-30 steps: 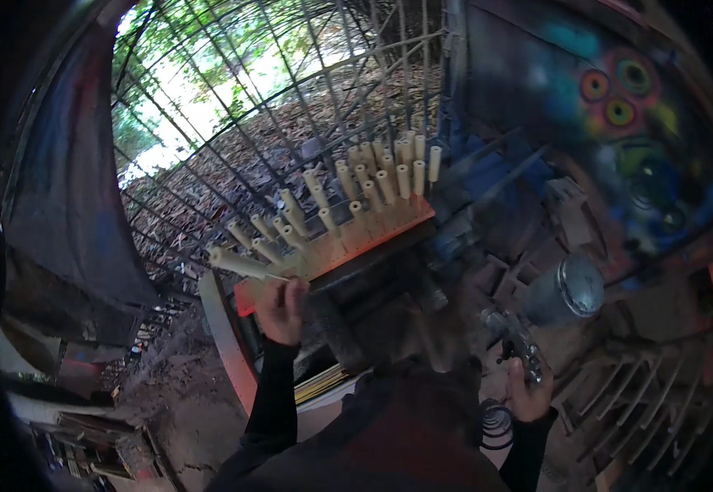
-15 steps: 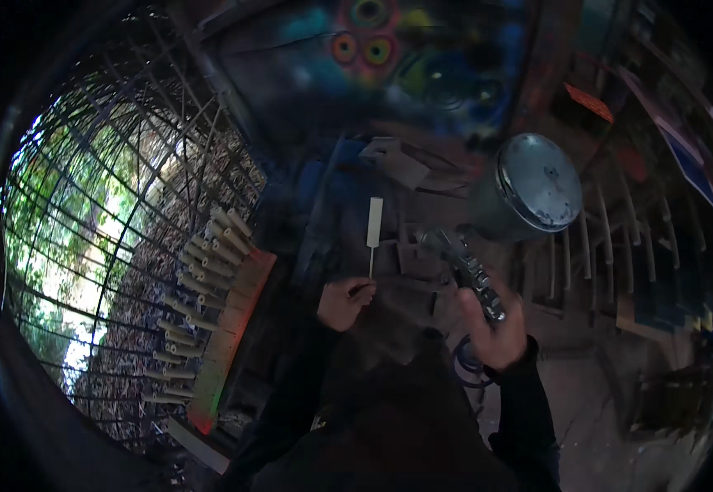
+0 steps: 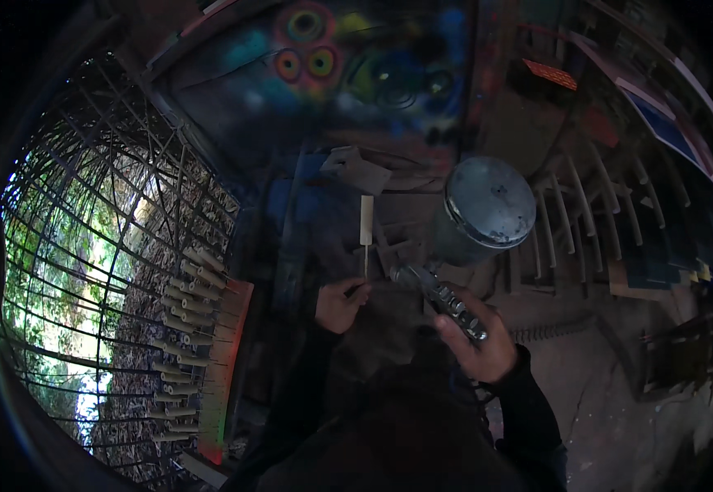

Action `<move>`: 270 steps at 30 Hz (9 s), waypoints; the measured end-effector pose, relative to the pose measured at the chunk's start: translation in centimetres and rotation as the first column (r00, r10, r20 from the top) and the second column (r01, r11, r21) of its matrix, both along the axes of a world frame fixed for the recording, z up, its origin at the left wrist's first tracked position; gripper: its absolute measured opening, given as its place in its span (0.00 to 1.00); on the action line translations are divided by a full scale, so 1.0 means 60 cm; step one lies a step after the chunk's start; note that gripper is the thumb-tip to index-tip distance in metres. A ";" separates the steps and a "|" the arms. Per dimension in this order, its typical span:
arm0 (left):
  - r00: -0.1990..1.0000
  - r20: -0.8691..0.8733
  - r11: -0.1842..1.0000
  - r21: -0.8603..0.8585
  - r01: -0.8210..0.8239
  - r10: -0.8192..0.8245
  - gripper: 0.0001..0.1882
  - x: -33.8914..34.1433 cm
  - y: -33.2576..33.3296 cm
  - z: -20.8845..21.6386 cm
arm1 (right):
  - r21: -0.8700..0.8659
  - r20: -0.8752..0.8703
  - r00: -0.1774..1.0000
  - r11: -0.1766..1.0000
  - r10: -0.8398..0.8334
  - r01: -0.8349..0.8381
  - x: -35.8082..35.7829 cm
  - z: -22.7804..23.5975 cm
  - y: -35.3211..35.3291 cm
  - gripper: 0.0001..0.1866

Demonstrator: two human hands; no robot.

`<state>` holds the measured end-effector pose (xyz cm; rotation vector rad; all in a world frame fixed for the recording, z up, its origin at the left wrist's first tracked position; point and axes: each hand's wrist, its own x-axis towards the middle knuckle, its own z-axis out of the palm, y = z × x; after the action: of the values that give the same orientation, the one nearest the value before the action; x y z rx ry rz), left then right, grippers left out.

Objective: The person repeatedly picks up cylindrical wooden rollers from a multi-tiered wooden rack and sprays them with a handheld spray gun. The person holds each roller by its metal rod, applies a coat of paint, and returns it to the rack. This process is repeated for multiple rollers in a continuous loop.

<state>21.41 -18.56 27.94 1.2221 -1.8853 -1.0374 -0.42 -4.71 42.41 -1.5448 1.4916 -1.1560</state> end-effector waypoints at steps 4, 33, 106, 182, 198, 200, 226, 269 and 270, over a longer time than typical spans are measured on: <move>0.999 0.035 1.000 -0.016 -0.027 0.027 0.13 0.002 -0.001 -0.005 | 0.014 0.012 0.999 0.999 -0.047 0.047 -0.004 0.012 -0.025 0.19; 0.999 0.005 0.997 -0.054 -0.046 0.047 0.12 0.010 0.008 0.005 | -0.096 -0.007 0.995 0.990 -0.100 0.099 0.006 0.002 -0.034 0.18; -0.187 -0.137 -0.217 -0.263 -0.940 0.973 0.07 0.573 0.523 -0.141 | 0.047 -0.382 0.852 0.929 0.357 -0.368 0.100 -0.410 -0.098 0.24; -0.214 -0.208 -0.285 -0.416 -0.864 0.954 0.09 0.548 0.568 -0.005 | 0.178 0.099 0.946 0.930 0.309 -0.322 0.057 -0.250 -0.117 0.11; 0.929 -0.085 0.910 -0.185 -0.370 0.360 0.07 0.086 0.039 -0.003 | 0.085 0.202 0.975 0.990 0.096 -0.115 0.000 -0.049 -0.148 0.11; 0.941 -0.177 0.954 -0.034 -0.298 0.288 0.07 0.061 0.014 -0.017 | 0.107 0.211 0.975 0.990 0.064 -0.088 -0.014 -0.027 -0.147 0.12; 0.966 -0.176 0.967 -0.137 -0.215 0.190 0.06 -0.032 -0.085 -0.026 | -0.060 0.069 0.984 0.986 0.163 -0.158 -0.044 -0.008 -0.185 0.16; 0.950 -0.101 0.941 -0.139 -0.309 0.297 0.06 -0.026 -0.082 -0.005 | -0.054 0.001 0.991 0.989 0.135 -0.135 -0.041 0.010 -0.175 0.15; 0.950 -0.104 0.941 -0.140 -0.307 0.294 0.06 -0.025 -0.082 -0.006 | -0.096 -0.011 0.994 0.989 0.111 -0.111 -0.040 0.009 -0.177 0.14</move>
<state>19.92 -23.45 27.56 1.3055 -1.6198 -0.7507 -2.81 -15.35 42.97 -1.6748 1.3525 -1.1745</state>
